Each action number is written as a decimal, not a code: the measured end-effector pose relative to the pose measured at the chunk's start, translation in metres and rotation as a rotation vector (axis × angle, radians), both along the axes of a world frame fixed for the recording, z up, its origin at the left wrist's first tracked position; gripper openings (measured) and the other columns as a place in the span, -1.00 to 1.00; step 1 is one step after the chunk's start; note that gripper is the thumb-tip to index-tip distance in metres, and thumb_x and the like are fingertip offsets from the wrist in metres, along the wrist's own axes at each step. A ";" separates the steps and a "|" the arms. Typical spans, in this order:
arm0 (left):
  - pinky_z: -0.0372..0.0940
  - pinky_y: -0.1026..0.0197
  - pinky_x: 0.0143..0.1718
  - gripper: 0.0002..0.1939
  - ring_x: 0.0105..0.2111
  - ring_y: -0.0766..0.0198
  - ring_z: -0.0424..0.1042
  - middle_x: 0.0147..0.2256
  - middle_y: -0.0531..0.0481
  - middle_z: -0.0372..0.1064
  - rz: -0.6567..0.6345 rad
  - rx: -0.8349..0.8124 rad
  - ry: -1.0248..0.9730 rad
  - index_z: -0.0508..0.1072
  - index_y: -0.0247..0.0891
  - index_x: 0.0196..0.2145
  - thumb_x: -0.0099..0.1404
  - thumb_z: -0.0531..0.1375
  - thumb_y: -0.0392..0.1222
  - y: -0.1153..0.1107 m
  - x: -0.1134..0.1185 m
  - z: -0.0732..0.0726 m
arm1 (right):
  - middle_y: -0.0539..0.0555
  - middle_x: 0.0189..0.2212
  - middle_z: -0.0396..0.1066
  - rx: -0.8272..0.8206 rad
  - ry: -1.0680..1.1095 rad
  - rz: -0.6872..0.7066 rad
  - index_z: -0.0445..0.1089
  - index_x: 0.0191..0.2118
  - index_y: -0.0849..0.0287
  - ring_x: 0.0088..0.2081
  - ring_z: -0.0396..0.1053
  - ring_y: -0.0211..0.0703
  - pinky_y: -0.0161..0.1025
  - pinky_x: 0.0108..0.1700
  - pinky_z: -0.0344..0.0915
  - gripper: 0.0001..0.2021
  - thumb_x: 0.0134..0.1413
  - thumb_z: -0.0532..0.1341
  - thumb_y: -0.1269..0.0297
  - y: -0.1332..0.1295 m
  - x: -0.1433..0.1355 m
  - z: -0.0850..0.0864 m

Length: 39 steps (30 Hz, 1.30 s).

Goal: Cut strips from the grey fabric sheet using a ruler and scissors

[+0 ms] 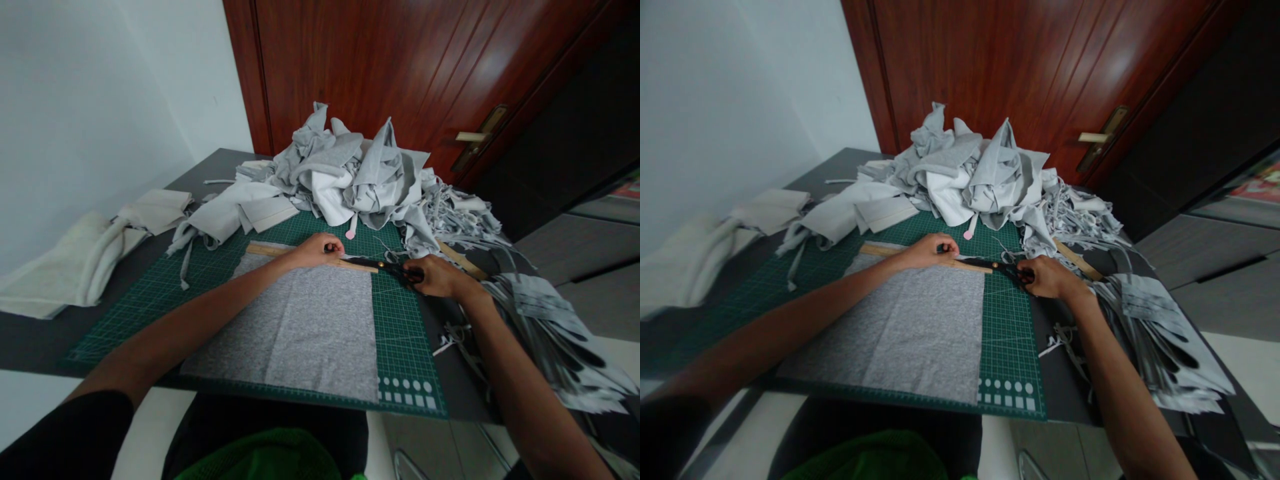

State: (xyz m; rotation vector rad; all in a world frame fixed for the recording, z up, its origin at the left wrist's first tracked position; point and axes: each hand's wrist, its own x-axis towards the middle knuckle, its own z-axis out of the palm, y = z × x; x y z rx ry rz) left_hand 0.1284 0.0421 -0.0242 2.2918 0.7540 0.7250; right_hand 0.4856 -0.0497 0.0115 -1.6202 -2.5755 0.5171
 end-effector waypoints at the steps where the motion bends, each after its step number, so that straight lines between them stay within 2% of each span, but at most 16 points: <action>1: 0.29 0.18 -0.18 -0.87 -0.30 0.25 0.42 -0.33 -0.02 0.53 -0.002 0.022 -0.011 0.60 -0.26 -0.31 0.38 0.28 -0.19 0.000 0.000 0.000 | -0.03 -0.50 0.43 0.000 -0.002 -0.002 0.36 -0.40 0.07 -0.44 0.36 -0.14 -0.22 -0.36 0.09 -0.95 -0.08 0.23 0.33 0.001 0.000 0.000; 13: 0.31 0.15 -0.13 -0.86 -0.27 0.23 0.46 -0.30 -0.04 0.52 0.026 0.069 -0.036 0.62 -0.26 -0.30 0.40 0.31 -0.18 -0.004 -0.001 0.000 | -0.04 -0.52 0.42 0.011 -0.021 0.000 0.36 -0.42 0.07 -0.45 0.34 -0.14 -0.23 -0.38 0.08 -0.92 -0.14 0.27 0.31 0.004 -0.001 0.004; 17: 0.31 0.12 -0.05 -0.89 -0.24 0.21 0.48 -0.29 -0.04 0.54 0.029 0.093 -0.040 0.63 -0.23 -0.31 0.39 0.32 -0.21 -0.005 0.000 -0.001 | -0.02 -0.50 0.44 0.012 -0.051 0.001 0.37 -0.41 0.07 -0.44 0.37 -0.12 -0.21 -0.36 0.10 -0.93 -0.11 0.26 0.32 0.003 -0.007 0.008; 26: 0.21 0.05 0.09 -0.91 -0.13 0.15 0.46 -0.24 0.01 0.55 0.158 0.144 0.031 0.66 -0.17 -0.33 0.37 0.35 -0.23 -0.011 0.002 -0.001 | 0.03 -0.44 0.51 0.022 -0.065 0.048 0.37 -0.38 0.07 -0.41 0.40 -0.12 -0.22 -0.35 0.11 -0.93 -0.07 0.25 0.33 0.011 -0.020 0.009; 32: 0.17 0.04 0.07 -0.93 -0.16 0.16 0.44 -0.24 0.01 0.52 0.240 0.150 0.038 0.69 -0.15 -0.31 0.36 0.39 -0.22 -0.013 0.004 -0.002 | 0.03 -0.45 0.50 0.018 -0.085 0.069 0.31 -0.40 0.07 -0.42 0.39 -0.13 -0.23 -0.36 0.12 -0.89 -0.08 0.27 0.34 0.015 -0.030 0.010; 39: 0.20 0.06 0.06 -0.90 -0.14 0.16 0.44 -0.25 0.01 0.51 0.229 0.160 0.020 0.68 -0.16 -0.33 0.36 0.36 -0.22 -0.014 0.003 -0.002 | 0.03 -0.47 0.48 0.049 -0.159 0.092 0.30 -0.38 0.07 -0.44 0.38 -0.13 -0.23 -0.37 0.09 -0.91 -0.03 0.25 0.34 0.016 -0.033 0.011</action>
